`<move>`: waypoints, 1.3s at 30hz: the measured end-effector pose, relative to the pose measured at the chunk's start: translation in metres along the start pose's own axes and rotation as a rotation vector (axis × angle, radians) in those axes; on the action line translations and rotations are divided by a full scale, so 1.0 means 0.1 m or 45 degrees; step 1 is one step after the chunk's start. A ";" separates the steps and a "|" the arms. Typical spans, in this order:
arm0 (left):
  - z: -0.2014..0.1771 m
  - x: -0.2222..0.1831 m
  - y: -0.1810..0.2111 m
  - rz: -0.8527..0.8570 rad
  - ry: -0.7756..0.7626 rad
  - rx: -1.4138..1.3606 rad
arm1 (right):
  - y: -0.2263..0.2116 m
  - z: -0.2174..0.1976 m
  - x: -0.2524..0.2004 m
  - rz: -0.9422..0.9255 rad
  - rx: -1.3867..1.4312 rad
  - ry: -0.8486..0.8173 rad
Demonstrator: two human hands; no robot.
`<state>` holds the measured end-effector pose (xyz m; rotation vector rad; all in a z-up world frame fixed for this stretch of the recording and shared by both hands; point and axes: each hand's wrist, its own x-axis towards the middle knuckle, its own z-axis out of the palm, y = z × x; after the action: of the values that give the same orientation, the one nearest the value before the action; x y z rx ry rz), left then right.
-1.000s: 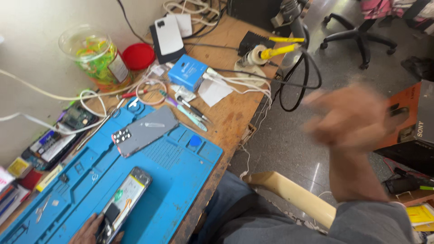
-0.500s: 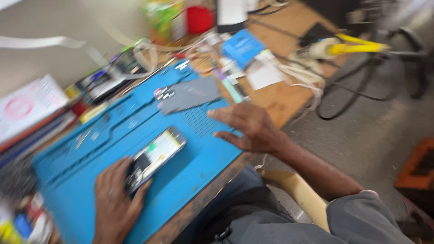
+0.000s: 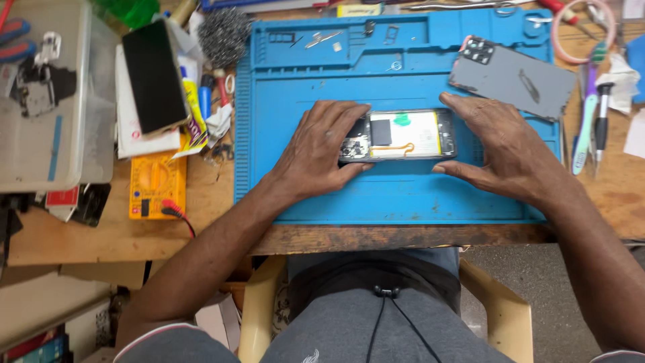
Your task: The person plugs a charging cable into a phone, then removes the back cover and begins unscrewing internal components with a small screwdriver.
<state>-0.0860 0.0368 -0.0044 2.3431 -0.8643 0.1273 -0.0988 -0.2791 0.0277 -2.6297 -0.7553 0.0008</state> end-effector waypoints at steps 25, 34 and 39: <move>-1.51 -0.06 0.12 0.139 0.352 0.034 | 1.71 -0.45 -0.37 0.159 0.045 0.563; -0.99 0.37 0.23 0.170 0.361 -0.014 | 1.16 -0.79 -0.30 0.655 -0.355 0.174; -0.65 0.49 0.02 0.146 0.287 0.039 | 1.04 -0.72 -0.39 0.896 -0.501 0.009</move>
<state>-0.0415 0.0469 0.0630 2.2527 -0.8886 0.4460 -0.0718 -0.4063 0.0498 -3.1209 0.2324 0.0447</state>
